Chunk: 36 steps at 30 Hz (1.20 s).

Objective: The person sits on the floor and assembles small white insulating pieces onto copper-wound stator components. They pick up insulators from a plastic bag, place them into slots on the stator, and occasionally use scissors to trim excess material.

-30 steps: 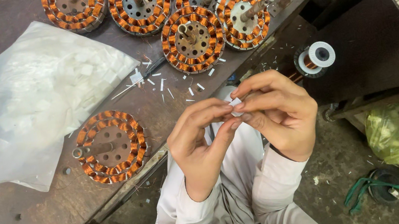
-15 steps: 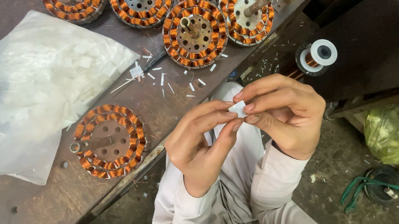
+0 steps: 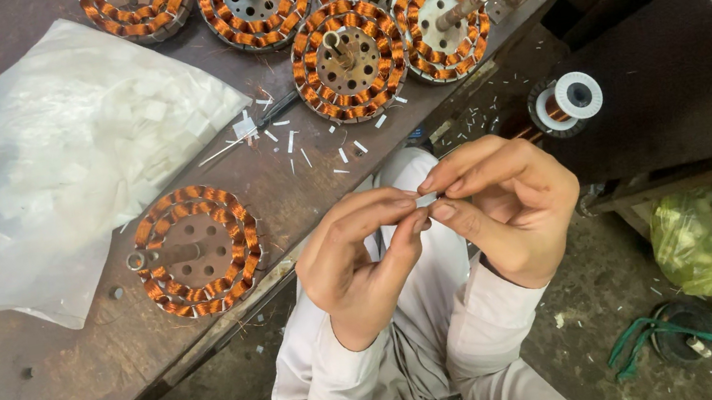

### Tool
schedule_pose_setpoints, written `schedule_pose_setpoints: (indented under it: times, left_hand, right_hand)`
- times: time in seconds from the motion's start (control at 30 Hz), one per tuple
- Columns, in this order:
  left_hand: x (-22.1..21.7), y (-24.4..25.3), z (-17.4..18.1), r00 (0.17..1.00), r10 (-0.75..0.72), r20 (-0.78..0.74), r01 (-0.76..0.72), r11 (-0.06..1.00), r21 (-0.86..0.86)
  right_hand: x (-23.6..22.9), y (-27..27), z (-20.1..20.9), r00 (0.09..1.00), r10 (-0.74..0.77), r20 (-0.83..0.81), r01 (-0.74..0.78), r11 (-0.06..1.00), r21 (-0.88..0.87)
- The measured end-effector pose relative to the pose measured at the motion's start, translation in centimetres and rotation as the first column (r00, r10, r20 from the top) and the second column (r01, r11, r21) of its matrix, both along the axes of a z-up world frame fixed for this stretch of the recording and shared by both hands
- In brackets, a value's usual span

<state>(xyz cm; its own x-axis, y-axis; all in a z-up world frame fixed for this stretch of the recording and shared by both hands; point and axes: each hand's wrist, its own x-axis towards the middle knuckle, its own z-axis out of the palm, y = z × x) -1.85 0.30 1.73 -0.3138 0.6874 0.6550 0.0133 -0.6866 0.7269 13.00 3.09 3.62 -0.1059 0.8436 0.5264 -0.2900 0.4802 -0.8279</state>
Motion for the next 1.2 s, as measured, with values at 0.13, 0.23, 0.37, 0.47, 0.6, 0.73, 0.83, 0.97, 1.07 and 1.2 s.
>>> schedule_pose_setpoints:
  times: [0.13, 0.23, 0.37, 0.47, 0.6, 0.73, 0.83, 0.97, 1.07, 1.2]
  left_hand:
    - [-0.1, 0.0, 0.4, 0.998, 0.031, -0.049, -0.031, 1.0, 0.004]
    - [-0.2, -0.1, 0.7, 0.995, 0.048, -0.083, -0.046, 0.999, 0.018]
    - [-0.3, -0.1, 0.9, 0.992, 0.072, -0.106, -0.069, 0.997, 0.031]
    - [0.0, 0.3, 1.0, 0.983, 0.144, -0.112, -0.14, 0.989, 0.05]
    - [-0.3, 0.7, 1.1, 0.966, 0.17, -0.196, -0.159, 0.985, 0.072]
    - [-0.3, 1.1, 1.1, 0.966, 0.15, -0.21, -0.134, 0.987, 0.086]
    - [0.1, 1.2, 0.8, 0.968, 0.114, -0.222, -0.099, 0.992, 0.076]
    - [0.4, 1.1, -0.3, 0.968, 0.116, -0.223, -0.113, 0.993, 0.028]
    - [0.4, 1.7, -1.5, 0.982, 0.114, -0.154, -0.107, 0.993, 0.05]
    - [0.2, 2.0, -2.3, 0.976, 0.138, -0.166, -0.124, 0.988, 0.091]
  right_hand:
    - [0.0, 0.0, -0.1, 1.0, -0.005, -0.015, 0.005, 1.0, -0.002]
    - [-0.1, 0.0, -0.1, 1.0, -0.009, -0.026, 0.009, 1.0, -0.008]
    - [-0.3, -0.1, 0.1, 1.0, -0.016, -0.02, 0.016, 1.0, -0.02]
    - [-0.8, -0.1, 0.3, 1.0, -0.017, -0.022, 0.016, 0.999, -0.039]
    - [-0.7, -0.1, 0.6, 0.999, -0.006, 0.043, 0.01, 0.994, -0.105]
    - [-0.8, 0.1, 0.3, 0.995, -0.014, 0.1, 0.022, 0.996, -0.081]
    - [-1.2, 0.0, 0.2, 0.996, -0.043, 0.077, 0.048, 0.997, -0.064]
    - [-2.2, -0.2, 0.5, 0.998, -0.039, 0.042, 0.042, 0.996, -0.077]
    - [-2.1, 0.6, 1.2, 0.961, -0.034, 0.275, 0.051, 0.997, -0.055]
    - [-1.6, 1.2, 2.1, 0.884, -0.035, 0.467, 0.023, 0.999, 0.033]
